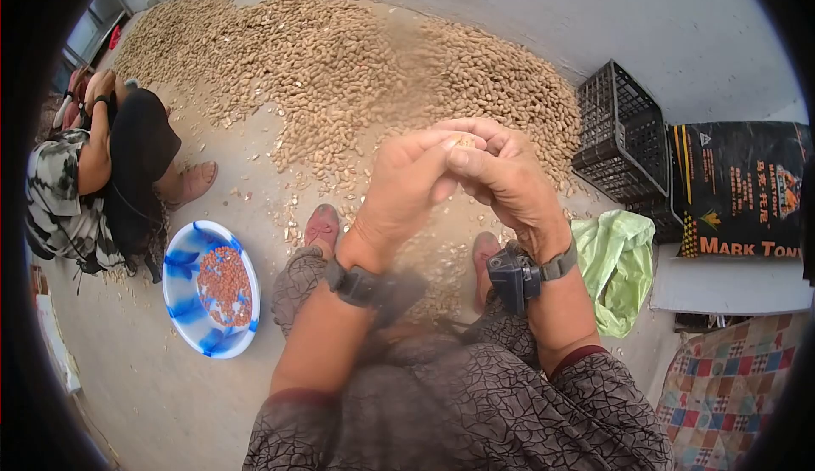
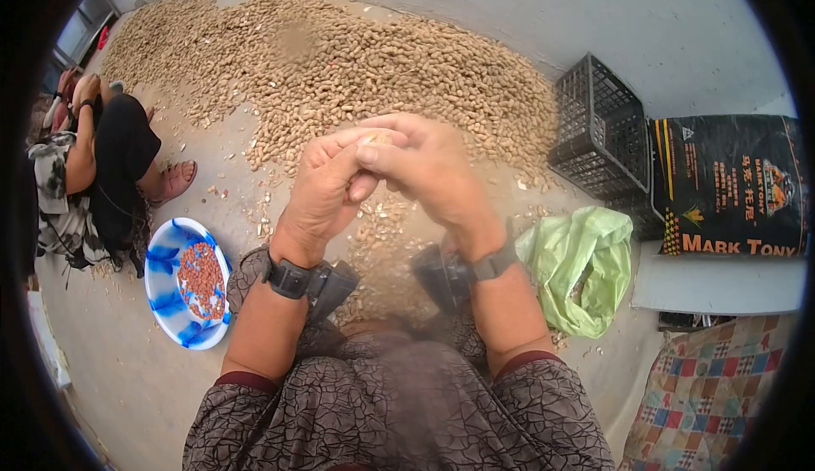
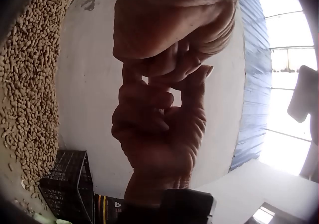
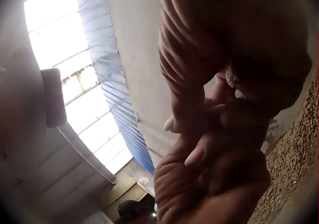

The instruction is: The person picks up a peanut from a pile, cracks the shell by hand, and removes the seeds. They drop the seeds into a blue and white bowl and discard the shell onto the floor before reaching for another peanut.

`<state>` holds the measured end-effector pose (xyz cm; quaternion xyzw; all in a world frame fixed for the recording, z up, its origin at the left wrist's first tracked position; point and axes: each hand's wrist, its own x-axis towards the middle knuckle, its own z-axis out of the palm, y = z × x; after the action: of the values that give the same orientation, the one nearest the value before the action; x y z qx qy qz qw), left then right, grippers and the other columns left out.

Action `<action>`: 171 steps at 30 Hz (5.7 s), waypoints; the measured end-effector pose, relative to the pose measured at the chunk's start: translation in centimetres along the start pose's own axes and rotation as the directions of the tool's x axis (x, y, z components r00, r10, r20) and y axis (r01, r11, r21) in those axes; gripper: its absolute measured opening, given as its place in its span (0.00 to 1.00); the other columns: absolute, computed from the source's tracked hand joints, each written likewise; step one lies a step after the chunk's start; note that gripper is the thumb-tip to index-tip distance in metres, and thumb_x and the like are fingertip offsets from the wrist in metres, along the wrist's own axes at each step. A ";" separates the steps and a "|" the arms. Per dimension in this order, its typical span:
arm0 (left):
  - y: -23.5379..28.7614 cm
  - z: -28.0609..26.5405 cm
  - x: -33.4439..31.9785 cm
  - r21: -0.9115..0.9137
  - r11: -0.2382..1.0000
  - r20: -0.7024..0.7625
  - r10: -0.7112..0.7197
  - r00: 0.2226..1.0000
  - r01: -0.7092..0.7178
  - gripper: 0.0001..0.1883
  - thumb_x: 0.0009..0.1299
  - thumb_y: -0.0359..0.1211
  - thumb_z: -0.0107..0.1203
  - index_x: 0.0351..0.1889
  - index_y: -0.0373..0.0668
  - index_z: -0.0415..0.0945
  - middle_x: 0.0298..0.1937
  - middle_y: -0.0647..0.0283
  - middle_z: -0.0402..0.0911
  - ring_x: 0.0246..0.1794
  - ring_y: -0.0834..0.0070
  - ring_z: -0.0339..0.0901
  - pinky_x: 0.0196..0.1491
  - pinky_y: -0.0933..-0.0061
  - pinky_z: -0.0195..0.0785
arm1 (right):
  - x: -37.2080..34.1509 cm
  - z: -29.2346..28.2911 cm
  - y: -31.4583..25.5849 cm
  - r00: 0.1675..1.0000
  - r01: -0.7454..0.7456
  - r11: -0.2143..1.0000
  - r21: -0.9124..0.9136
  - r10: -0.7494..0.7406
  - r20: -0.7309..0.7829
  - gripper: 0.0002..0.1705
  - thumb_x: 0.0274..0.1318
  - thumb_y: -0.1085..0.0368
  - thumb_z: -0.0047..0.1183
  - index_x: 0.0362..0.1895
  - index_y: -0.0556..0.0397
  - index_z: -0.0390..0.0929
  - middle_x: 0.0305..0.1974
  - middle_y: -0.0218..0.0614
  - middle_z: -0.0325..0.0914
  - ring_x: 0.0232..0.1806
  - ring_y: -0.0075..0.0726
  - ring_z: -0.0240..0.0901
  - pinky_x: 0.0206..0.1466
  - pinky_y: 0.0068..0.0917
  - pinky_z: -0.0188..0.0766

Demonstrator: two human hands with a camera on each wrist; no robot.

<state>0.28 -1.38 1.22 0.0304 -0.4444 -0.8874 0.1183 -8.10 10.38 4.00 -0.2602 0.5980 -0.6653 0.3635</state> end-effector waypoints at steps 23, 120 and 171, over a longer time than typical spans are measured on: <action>-2.2 0.5 -0.1 0.287 0.931 -0.039 0.246 0.968 -0.225 0.26 0.76 0.46 0.33 0.27 0.36 0.70 0.17 0.66 0.70 0.10 0.83 0.61 0.23 0.82 0.62 | 0.4 1.0 0.9 0.999 -0.008 0.959 0.282 0.021 -0.043 0.14 0.56 0.66 0.50 0.38 0.69 0.75 0.21 0.37 0.75 0.16 0.21 0.69 0.17 0.12 0.63; -1.2 -1.0 0.0 -0.220 0.944 -0.076 -0.267 0.961 0.245 0.14 0.73 0.40 0.43 0.30 0.42 0.70 0.19 0.75 0.64 0.13 0.90 0.55 0.15 0.88 0.45 | 0.9 -0.4 1.1 0.994 0.105 0.978 0.181 -0.105 -0.010 0.06 0.53 0.70 0.49 0.32 0.59 0.77 0.21 0.30 0.76 0.15 0.13 0.61 0.16 0.10 0.54; 5.7 -5.7 -2.2 -0.318 0.942 -0.681 -0.306 0.665 0.107 0.20 0.77 0.40 0.20 0.31 0.37 0.58 0.16 0.63 0.63 0.02 0.86 0.49 0.04 0.84 0.43 | 21.9 -18.7 47.1 0.861 -0.500 0.452 -0.739 0.169 -0.479 0.23 0.55 0.52 0.47 0.21 0.59 0.78 0.14 0.41 0.75 0.16 0.38 0.73 0.27 0.32 0.70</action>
<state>4.36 -8.62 2.19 0.4121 -0.2393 -0.8597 0.1841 -27.73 3.40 -47.13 -0.1596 0.9352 -0.2375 0.2087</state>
